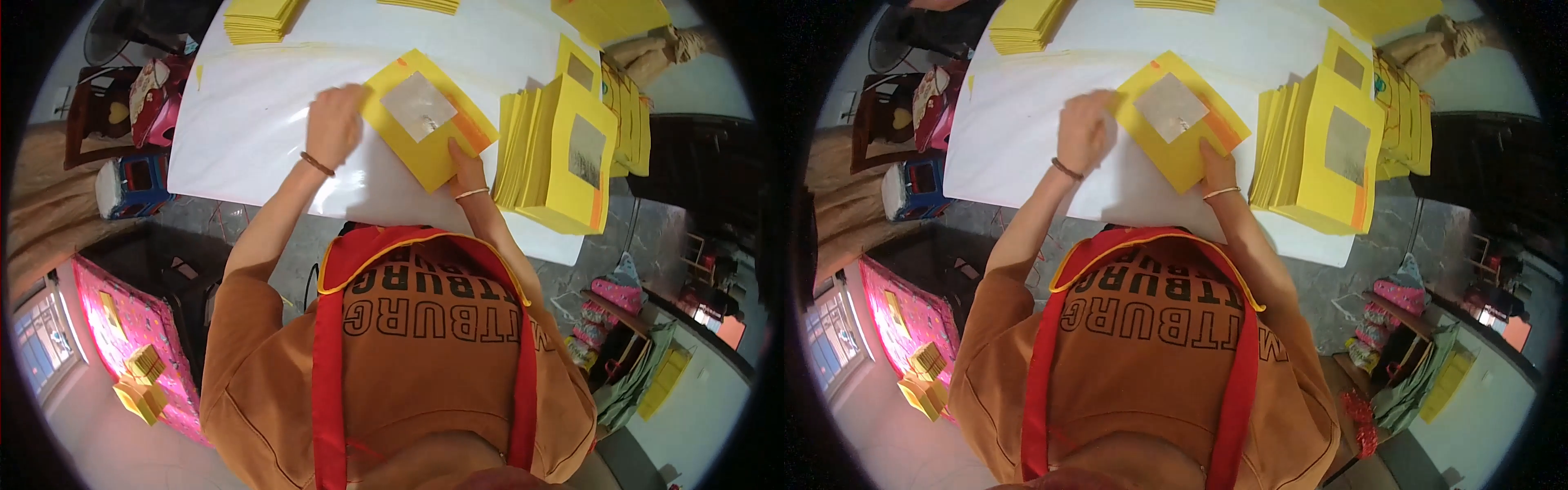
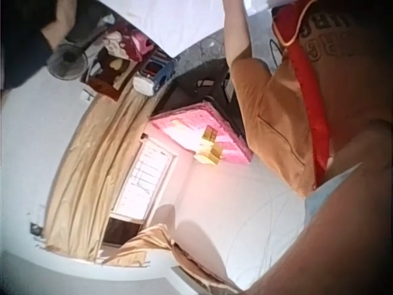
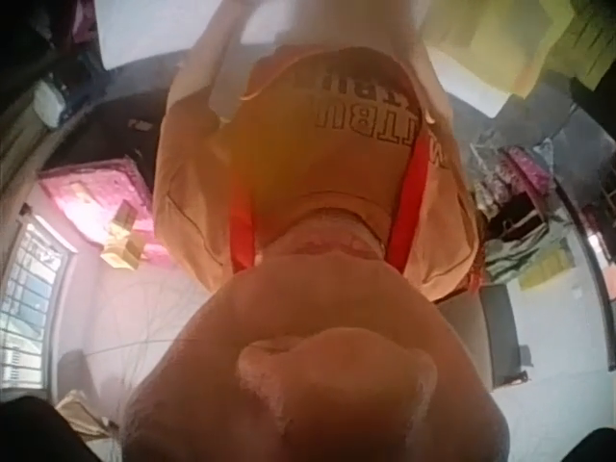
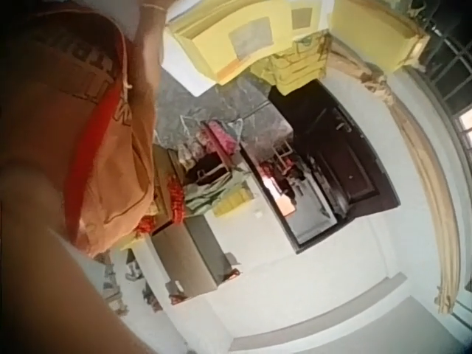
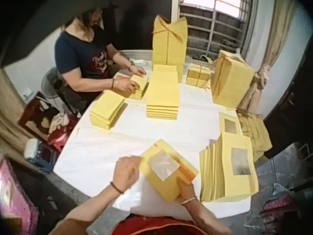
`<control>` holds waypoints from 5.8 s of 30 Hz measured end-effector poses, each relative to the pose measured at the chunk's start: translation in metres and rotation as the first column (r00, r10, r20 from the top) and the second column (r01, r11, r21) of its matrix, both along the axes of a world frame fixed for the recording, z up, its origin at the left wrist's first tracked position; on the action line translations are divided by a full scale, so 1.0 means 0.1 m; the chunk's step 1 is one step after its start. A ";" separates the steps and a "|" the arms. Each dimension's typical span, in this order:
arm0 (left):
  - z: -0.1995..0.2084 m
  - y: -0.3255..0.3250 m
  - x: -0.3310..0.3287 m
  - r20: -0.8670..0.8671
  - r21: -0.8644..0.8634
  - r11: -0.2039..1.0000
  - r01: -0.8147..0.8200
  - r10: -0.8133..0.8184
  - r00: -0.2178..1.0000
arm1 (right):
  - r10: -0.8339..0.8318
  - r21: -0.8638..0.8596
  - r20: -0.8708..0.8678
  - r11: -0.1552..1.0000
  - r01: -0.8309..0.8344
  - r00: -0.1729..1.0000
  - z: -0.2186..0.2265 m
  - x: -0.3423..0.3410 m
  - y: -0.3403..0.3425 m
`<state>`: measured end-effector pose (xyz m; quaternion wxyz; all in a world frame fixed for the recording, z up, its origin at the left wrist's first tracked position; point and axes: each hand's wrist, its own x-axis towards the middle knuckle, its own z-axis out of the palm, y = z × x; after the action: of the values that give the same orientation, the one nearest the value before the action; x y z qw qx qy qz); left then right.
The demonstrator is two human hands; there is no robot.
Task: Folding and stacking yellow joss paper in a workshop.
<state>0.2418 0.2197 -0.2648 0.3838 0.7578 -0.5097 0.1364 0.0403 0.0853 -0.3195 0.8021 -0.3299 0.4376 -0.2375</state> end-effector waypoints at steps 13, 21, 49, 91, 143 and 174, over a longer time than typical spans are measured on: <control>-0.58 0.21 -0.56 -0.061 0.207 0.899 0.386 -0.382 0.922 | 0.148 0.294 0.130 0.938 -0.181 0.980 0.40 -0.44 0.42; -0.34 0.56 -0.39 -0.267 0.264 0.747 0.610 -0.551 0.791 | 0.232 -0.823 -0.541 0.056 -0.566 0.809 0.15 -0.77 0.09; -0.33 0.04 -0.43 -0.559 0.551 0.818 0.166 0.213 0.802 | 0.034 -0.428 -0.804 0.662 -0.616 0.594 0.12 -0.26 0.19; -0.47 -0.24 -0.80 -0.004 0.582 0.718 0.381 -0.466 0.885 | -0.340 -0.732 -0.658 0.081 -0.676 0.672 0.37 -0.09 0.27; 0.95 -1.58 1.01 0.116 0.339 0.914 0.224 -0.276 0.954 | -0.233 -0.799 -0.563 0.398 -0.450 0.793 -0.04 -0.21 0.21; 0.10 -2.77 1.87 0.458 0.650 0.752 0.108 -0.501 0.734 | -0.241 -0.715 -0.698 0.287 -0.637 0.675 0.00 -0.16 0.16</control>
<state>0.4293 -0.0573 -0.2550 -0.0348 0.6519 -0.7444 0.1402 0.0241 0.1013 -0.3193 0.2438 -0.8500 0.4288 -0.1848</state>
